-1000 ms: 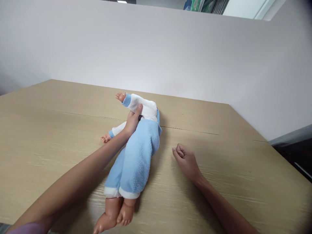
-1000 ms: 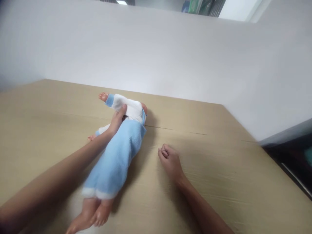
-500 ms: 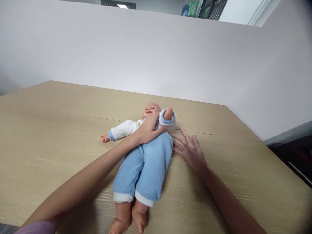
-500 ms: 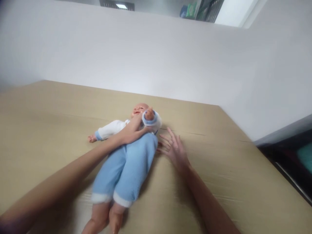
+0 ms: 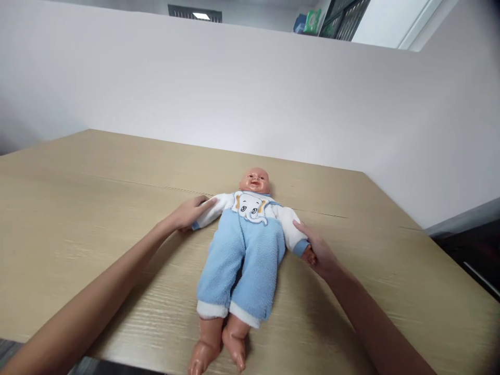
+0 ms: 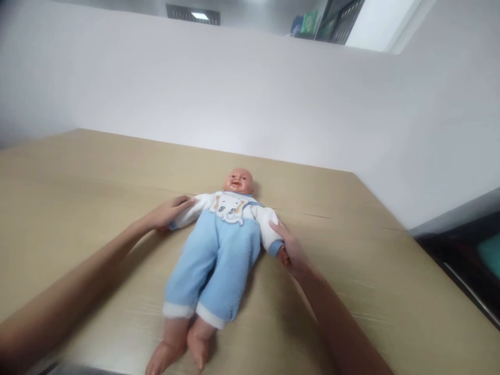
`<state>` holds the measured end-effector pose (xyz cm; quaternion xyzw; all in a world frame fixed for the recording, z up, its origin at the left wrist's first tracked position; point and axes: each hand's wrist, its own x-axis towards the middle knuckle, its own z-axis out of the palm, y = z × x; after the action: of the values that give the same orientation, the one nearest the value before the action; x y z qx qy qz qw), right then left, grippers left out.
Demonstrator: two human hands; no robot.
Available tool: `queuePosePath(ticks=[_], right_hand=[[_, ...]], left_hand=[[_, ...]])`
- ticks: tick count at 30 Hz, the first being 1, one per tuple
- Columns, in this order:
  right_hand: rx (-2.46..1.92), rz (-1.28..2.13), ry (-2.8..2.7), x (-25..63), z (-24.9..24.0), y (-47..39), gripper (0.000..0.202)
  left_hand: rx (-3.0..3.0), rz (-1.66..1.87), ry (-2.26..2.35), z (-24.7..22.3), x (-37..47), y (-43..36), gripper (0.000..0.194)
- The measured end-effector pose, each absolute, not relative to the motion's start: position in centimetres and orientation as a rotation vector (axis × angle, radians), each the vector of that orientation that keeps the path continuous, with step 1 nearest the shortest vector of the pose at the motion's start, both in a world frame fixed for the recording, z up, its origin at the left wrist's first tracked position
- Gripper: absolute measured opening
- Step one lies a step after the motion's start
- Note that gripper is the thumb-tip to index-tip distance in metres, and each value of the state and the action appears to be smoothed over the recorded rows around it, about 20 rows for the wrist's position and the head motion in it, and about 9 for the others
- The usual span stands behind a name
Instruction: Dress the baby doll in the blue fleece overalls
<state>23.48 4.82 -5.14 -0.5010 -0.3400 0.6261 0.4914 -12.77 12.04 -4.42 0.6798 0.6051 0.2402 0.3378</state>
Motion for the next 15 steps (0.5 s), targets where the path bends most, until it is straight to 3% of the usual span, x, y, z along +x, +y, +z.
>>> queuePosePath(ticks=[5,10,15], right_hand=[[-1.295,1.368,-0.789,19.0,-4.5,3.6,0.06],[-1.295,1.257,-0.81,18.1,-1.8,1.6,0.072],[-1.42,1.149,-0.932,21.1,0.9,-5.5,0.077]], left_hand=[[1.354,0.828,1.15,-4.0,-8.5,9.4,0.071],[1.248,0.919,1.198,-1.5,-7.5,6.6,0.063],[1.28,1.102,1.207,0.3,-7.0,-1.2,0.074]])
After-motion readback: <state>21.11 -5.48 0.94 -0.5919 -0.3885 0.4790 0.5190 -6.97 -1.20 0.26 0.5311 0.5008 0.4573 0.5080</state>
